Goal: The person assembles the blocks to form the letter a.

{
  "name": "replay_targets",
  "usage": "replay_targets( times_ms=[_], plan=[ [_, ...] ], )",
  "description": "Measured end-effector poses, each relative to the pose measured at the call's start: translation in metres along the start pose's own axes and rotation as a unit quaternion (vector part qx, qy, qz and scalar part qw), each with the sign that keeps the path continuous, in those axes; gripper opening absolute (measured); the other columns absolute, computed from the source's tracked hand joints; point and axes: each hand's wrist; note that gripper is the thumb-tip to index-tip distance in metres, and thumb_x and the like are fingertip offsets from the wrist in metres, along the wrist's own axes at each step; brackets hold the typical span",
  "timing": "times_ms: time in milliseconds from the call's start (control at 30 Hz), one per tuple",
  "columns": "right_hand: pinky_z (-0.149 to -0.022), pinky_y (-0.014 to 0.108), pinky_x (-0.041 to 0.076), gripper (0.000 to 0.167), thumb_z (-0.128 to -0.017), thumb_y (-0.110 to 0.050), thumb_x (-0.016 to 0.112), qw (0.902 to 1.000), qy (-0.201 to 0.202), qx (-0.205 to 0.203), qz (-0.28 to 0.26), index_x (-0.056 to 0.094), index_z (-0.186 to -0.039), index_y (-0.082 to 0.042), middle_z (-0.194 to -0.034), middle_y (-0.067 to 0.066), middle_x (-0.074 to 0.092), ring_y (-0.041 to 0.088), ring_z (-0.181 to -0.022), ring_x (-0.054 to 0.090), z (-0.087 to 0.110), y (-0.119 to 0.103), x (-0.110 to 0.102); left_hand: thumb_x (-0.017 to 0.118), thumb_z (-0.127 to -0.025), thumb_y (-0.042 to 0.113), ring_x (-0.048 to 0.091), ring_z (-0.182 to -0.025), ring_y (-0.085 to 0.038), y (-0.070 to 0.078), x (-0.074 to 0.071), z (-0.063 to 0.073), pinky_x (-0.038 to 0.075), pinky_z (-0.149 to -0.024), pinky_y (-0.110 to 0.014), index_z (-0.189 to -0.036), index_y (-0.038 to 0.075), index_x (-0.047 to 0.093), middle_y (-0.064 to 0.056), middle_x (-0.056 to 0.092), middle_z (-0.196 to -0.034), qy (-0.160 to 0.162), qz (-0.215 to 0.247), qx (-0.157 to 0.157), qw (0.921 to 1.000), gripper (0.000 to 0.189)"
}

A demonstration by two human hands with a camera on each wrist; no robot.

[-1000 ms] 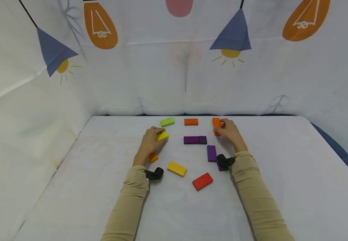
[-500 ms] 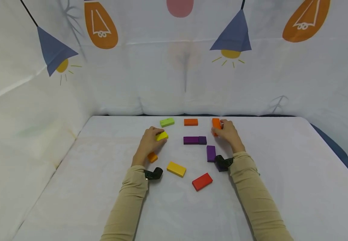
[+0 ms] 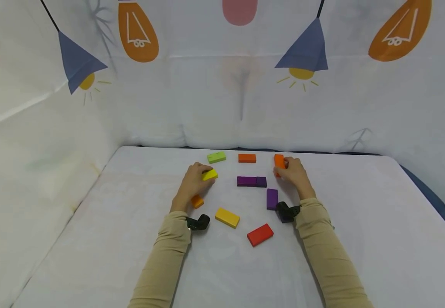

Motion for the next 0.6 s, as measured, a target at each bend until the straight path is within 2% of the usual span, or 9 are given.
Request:
replay_targets(
  times_ms=[300,600],
  plan=[
    [-0.100,0.051,0.039,0.068,-0.092,-0.030,0.051,0.9999,0.011,-0.007,0.003,0.027,-0.143,0.008,-0.128,0.030,0.042,0.039,-0.110,0.045,0.0005,0.0012,-0.0021,0.068,-0.087,0.021,0.048,-0.116,-0.030,0.0043,-0.0011,-0.0025,0.041,-0.104,-0.042,-0.126,0.010,0.060,-0.015,0.054,-0.125,0.000,-0.007,0.000,1.0000,0.041],
    [-0.099,0.051,0.041,0.069,-0.092,-0.033,0.052,0.9999,0.005,-0.004,-0.010,0.027,-0.144,0.007,-0.128,0.029,0.042,0.038,-0.108,0.045,0.0005,0.0023,0.0001,0.068,-0.087,0.021,0.050,-0.113,-0.029,0.0025,-0.0001,0.0001,0.042,-0.102,-0.043,-0.125,0.010,0.061,-0.015,0.056,-0.122,0.001,-0.010,0.007,0.9999,0.040]
  ],
)
Point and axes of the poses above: each hand's wrist, its own z-axis away from the middle knuckle, its own x-axis out of the palm, y = z × x
